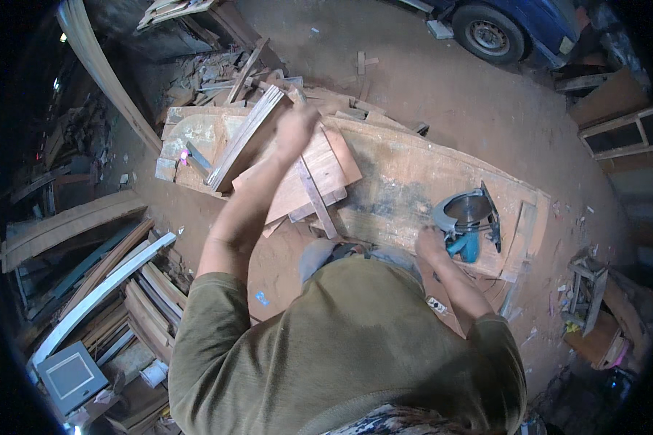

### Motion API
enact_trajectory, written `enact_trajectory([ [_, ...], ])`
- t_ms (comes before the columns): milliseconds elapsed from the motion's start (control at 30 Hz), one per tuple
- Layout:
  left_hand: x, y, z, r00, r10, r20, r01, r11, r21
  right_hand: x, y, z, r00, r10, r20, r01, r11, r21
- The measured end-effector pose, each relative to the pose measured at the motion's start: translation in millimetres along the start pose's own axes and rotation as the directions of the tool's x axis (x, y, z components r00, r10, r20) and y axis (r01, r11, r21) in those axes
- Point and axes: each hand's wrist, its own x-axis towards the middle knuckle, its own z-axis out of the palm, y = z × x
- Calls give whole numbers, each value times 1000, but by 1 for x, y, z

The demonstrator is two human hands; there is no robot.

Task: The person uses a circular saw to cut wooden planks on a workbench. They measure and mark the wood with a tape measure and pencil, then cut the pieces to size. The person stacks the cut pieces and continues the process with additional planks.

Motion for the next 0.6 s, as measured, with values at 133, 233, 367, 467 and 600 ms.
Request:
enact_trajectory([
  [133, 38, -26, -44, 850, -488, -196, 326, 782, -531, 17, -75, -20, 986, -136, -100, 161, 932, 325],
  [233, 0, -62, -40, 814, -522, -254, 406, 824, -394, 32, -161, -70, 981, -192, -31, 172, 781, 600],
  [367, -118, -56, 9, 928, -370, 32, 345, 828, -442, 80, -230, -28, 997, -75, 27, 31, 685, 728],
  [467, -230, -54, 25, 913, -358, 195, 394, 898, -196, 89, -267, -9, 989, -61, 132, -78, 542, 837],
  [600, -305, -47, 34, 772, -390, 502, 459, 888, -15, 82, -284, 0, 988, 83, 133, -157, 555, 817],
])
